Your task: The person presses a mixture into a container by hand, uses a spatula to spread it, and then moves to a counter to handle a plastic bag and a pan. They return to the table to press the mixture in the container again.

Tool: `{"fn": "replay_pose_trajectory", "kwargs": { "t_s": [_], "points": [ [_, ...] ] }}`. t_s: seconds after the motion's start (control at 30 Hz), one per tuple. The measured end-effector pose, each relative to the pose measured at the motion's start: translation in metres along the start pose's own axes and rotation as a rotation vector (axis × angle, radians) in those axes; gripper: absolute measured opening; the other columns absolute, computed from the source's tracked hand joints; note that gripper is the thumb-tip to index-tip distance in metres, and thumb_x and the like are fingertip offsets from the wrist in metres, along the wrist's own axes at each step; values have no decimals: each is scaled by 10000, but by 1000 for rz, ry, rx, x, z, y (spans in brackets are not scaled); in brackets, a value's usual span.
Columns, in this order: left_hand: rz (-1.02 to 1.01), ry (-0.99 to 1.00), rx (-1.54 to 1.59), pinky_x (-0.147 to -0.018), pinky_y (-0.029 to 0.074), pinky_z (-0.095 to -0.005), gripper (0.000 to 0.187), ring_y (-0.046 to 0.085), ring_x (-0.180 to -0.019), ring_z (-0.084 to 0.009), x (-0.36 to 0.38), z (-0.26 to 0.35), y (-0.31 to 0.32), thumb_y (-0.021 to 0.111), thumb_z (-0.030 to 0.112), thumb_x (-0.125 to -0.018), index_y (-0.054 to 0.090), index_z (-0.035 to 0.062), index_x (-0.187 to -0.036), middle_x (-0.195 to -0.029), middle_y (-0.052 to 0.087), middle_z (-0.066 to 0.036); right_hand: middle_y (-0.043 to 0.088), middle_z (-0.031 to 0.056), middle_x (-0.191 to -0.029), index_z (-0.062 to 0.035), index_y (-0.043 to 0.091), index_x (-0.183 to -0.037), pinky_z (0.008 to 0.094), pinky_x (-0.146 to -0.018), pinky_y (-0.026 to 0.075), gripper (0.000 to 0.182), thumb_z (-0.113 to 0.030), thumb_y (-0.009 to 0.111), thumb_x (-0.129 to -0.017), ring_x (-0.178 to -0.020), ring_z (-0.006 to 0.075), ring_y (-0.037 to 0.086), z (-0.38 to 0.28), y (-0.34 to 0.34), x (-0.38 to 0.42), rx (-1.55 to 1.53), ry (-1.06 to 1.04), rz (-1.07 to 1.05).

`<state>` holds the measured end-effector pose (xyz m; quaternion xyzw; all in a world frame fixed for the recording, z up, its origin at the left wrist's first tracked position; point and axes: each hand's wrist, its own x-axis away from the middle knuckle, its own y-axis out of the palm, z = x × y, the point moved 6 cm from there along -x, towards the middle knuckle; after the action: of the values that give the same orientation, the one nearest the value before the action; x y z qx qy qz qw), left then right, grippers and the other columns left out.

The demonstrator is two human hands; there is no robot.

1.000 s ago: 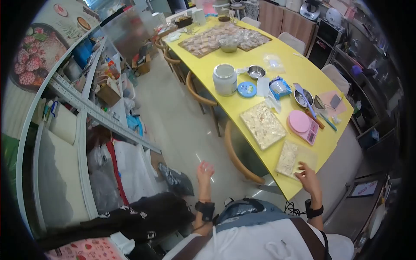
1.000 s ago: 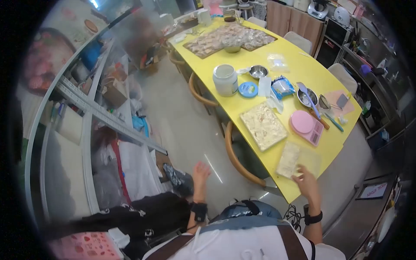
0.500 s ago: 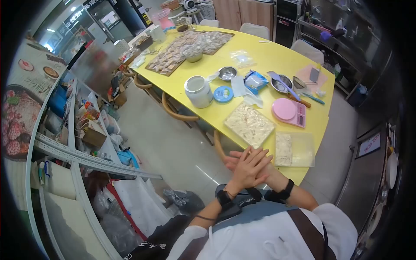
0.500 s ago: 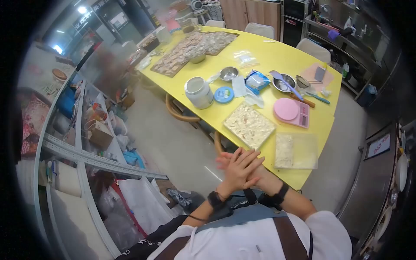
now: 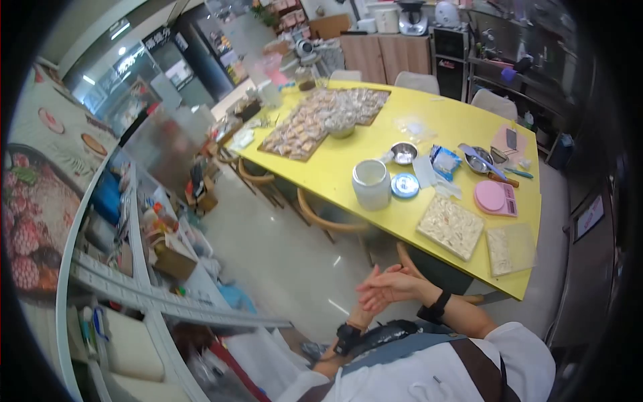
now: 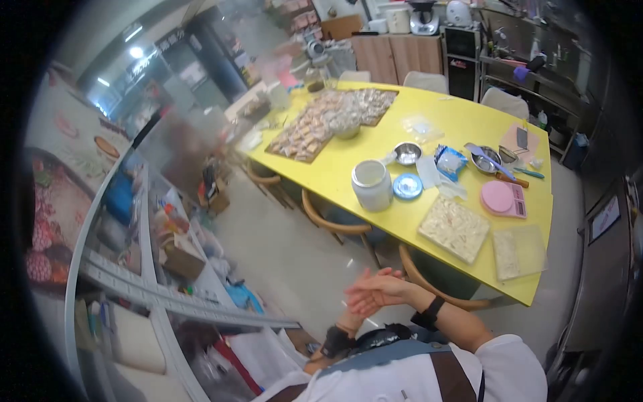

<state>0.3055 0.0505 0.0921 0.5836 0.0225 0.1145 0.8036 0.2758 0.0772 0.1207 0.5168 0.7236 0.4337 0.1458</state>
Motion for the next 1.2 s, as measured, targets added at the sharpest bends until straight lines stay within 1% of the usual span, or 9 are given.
{"fn": "replay_pose_trajectory", "kwargs": {
  "t_s": [0.03,0.07,0.17,0.3,0.4,0.53,0.57,0.97,1.2],
  "points": [
    [-10,-38,50,-1040,299,-423,652,359,-1247,-346,9,3,2,276,532,-917,313,53,-1357,-1380,326,-205,601,134,-1113,13,457,-1228,343,-756,505,502,-368,477,-902,-930,252,617,9,-8,-9,-7,120,6],
    [133,-48,41,-1063,258,-444,643,332,-1269,-349,30,19,19,286,519,-917,305,59,-1365,-1400,297,-211,620,122,-1069,4,479,-1212,335,-743,507,482,-353,506,-888,-900,241,627,2,-18,-11,140,17,112],
    [16,59,231,-1082,183,-490,615,266,-1314,-323,54,45,-6,301,489,-916,310,71,-1367,-1431,257,-187,659,108,-970,-18,540,-1156,317,-721,508,433,-322,574,-851,-850,219,644,-10,-48,24,619,-162,506],
    [152,293,226,-1044,268,-453,418,414,-1214,-283,73,81,-83,448,303,-901,474,72,-1249,-1300,466,-131,609,199,-1057,23,546,-1131,348,-831,467,447,-307,568,-830,-972,293,596,-31,-41,102,1293,20,942],
    [142,172,185,-962,370,-375,325,535,-1080,-176,70,100,-122,487,189,-873,542,69,-1170,-1149,593,-51,609,218,-1003,7,548,-1117,409,-812,463,451,-345,548,-836,-960,354,577,-7,-59,162,1544,125,1137],
    [385,53,148,-882,424,-323,310,553,-1043,-131,35,118,-158,494,133,-866,546,69,-1165,-1172,583,-31,616,216,-945,2,547,-1110,418,-804,457,441,-325,574,-816,-928,370,576,12,-26,222,1165,46,1513],
    [481,39,168,-868,431,-317,309,557,-1033,-121,29,121,-162,493,119,-865,547,69,-1166,-1175,582,-25,628,211,-861,-4,606,-969,432,-743,474,364,-302,604,-760,-844,366,604,23,-31,235,1176,-123,1680],
    [95,-148,154,-851,428,-335,307,581,-996,-145,-106,-46,-53,484,127,-886,544,77,-1183,-1143,604,-39,620,215,-993,10,566,-1109,384,-791,474,479,-350,607,-796,-908,339,604,134,-40,444,847,148,1853],
    [286,-168,185,-808,439,-316,289,592,-901,-135,-134,-159,-10,520,122,-867,560,63,-1147,-1016,637,-54,636,208,-902,2,617,-1015,392,-780,480,420,-345,608,-779,-838,335,618,259,-136,606,584,160,2084]
  ]
}}
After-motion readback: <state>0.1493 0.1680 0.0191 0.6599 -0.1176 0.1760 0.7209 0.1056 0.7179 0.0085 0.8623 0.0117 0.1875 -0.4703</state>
